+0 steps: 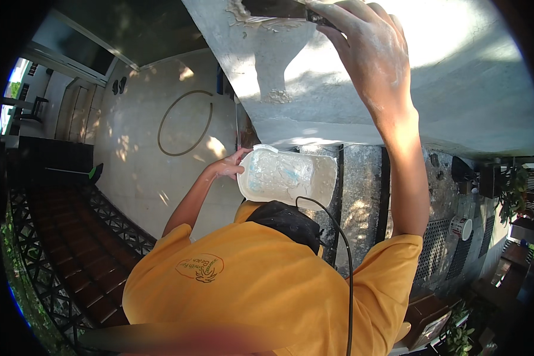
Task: The person applies and smooths plaster over damaged areas on an outdoor wall using a putty knife.
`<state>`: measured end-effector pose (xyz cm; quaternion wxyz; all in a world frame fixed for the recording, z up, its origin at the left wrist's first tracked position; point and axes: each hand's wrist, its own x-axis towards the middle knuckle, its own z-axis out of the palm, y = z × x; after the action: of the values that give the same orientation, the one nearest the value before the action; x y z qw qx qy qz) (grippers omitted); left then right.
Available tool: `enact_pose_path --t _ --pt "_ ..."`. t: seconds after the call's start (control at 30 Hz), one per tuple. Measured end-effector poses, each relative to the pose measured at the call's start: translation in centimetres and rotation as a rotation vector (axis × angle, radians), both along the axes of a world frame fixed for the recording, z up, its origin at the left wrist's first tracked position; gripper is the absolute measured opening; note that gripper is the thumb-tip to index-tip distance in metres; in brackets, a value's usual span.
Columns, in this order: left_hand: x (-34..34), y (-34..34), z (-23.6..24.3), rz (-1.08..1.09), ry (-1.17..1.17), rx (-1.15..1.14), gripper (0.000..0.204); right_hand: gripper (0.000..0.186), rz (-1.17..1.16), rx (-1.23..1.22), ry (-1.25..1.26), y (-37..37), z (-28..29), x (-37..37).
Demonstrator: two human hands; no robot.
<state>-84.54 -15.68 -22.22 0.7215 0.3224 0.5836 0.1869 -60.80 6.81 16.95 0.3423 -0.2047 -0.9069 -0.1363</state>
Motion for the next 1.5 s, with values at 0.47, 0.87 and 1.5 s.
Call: enact_pose_path --t 0.47,0.87,1.5 --pt "0.0 -0.9 0.2 0.023 0.003 0.023 0.085 0.035 0.02 -0.082 0.03 -0.4 -0.6 -0.1" --pt "-0.6 -0.5 -0.9 -0.002 0.014 0.045 0.086 0.037 -0.21 -0.173 0.122 -4.3 -2.4 6.9" --pt "-0.3 -3.6 1.7 0.104 0.075 0.044 0.087 0.03 0.157 -1.298 1.323 -9.3 -16.2 -9.6"
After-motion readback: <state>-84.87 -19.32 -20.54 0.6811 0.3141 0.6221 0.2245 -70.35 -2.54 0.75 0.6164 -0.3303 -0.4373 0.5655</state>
